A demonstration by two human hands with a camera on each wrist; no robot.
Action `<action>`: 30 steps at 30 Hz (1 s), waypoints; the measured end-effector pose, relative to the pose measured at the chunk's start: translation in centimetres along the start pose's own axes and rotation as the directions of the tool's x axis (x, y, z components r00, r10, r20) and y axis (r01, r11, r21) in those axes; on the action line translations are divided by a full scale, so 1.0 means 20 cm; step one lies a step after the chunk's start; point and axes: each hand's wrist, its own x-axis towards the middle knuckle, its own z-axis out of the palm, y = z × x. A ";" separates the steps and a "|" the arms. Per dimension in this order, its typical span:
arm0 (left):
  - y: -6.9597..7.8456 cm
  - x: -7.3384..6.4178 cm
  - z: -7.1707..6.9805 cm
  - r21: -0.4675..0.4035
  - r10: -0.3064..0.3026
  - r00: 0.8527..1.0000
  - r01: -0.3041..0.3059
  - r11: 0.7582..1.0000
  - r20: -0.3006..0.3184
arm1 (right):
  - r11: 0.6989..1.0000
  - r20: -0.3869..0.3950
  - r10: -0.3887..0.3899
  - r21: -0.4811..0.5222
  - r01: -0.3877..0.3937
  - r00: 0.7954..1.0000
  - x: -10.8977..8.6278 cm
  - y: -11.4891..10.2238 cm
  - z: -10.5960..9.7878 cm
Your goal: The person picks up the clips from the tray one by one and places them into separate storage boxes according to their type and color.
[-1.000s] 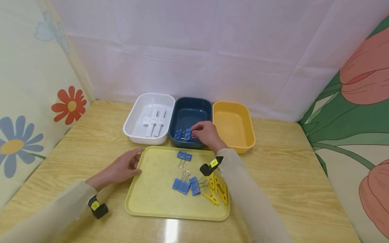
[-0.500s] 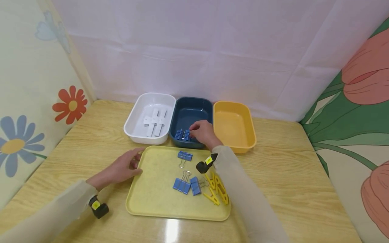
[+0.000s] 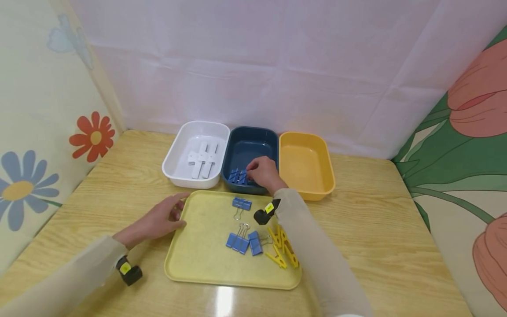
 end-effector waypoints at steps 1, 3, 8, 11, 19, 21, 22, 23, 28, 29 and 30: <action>0.00 0.00 0.00 0.000 0.000 1.000 0.000 1.000 -0.001 | 1.000 0.000 -0.001 -0.002 0.001 1.000 0.00 0.00 0.00; 0.00 0.00 0.00 -0.003 0.001 1.000 -0.001 1.000 -0.006 | 1.000 -0.002 -0.007 -0.011 0.007 1.000 0.00 0.00 0.00; 0.00 0.00 0.01 -0.003 0.009 1.000 -0.009 1.000 -0.011 | 0.998 -0.034 -0.041 -0.053 0.039 0.999 -0.02 0.00 -0.01; 0.00 0.00 0.01 0.000 0.010 1.000 -0.010 1.000 -0.010 | 0.997 -0.060 -0.056 -0.064 0.052 0.997 -0.03 0.00 -0.01; -0.01 0.00 0.00 0.021 0.012 1.000 -0.011 1.000 -0.018 | 0.998 -0.102 -0.056 -0.020 0.054 0.993 -0.05 0.00 -0.01; 0.00 0.00 0.00 0.019 0.017 1.000 -0.016 1.000 -0.020 | 0.998 -0.116 -0.060 -0.013 0.059 0.991 -0.06 0.01 -0.01; 0.00 -0.01 0.00 0.018 0.021 1.000 -0.020 1.000 -0.021 | 0.998 -0.122 -0.063 -0.010 0.062 0.991 -0.06 0.01 -0.01; 0.00 -0.01 0.00 0.017 0.023 0.999 -0.022 1.000 -0.022 | 0.998 -0.129 -0.064 -0.005 0.064 0.990 -0.06 0.01 -0.02; 0.00 -0.01 0.00 0.017 0.028 0.999 -0.028 0.999 -0.022 | 0.997 -0.148 -0.061 0.035 0.067 0.987 -0.08 0.02 -0.03; 0.00 -0.01 0.00 0.017 0.027 0.999 -0.026 0.999 -0.022 | 0.997 -0.151 -0.062 0.041 0.068 0.987 -0.09 0.02 -0.03; 0.00 -0.01 0.00 0.018 0.029 0.999 -0.028 0.999 -0.021 | 0.996 -0.154 -0.063 0.047 0.071 0.986 -0.09 0.02 -0.03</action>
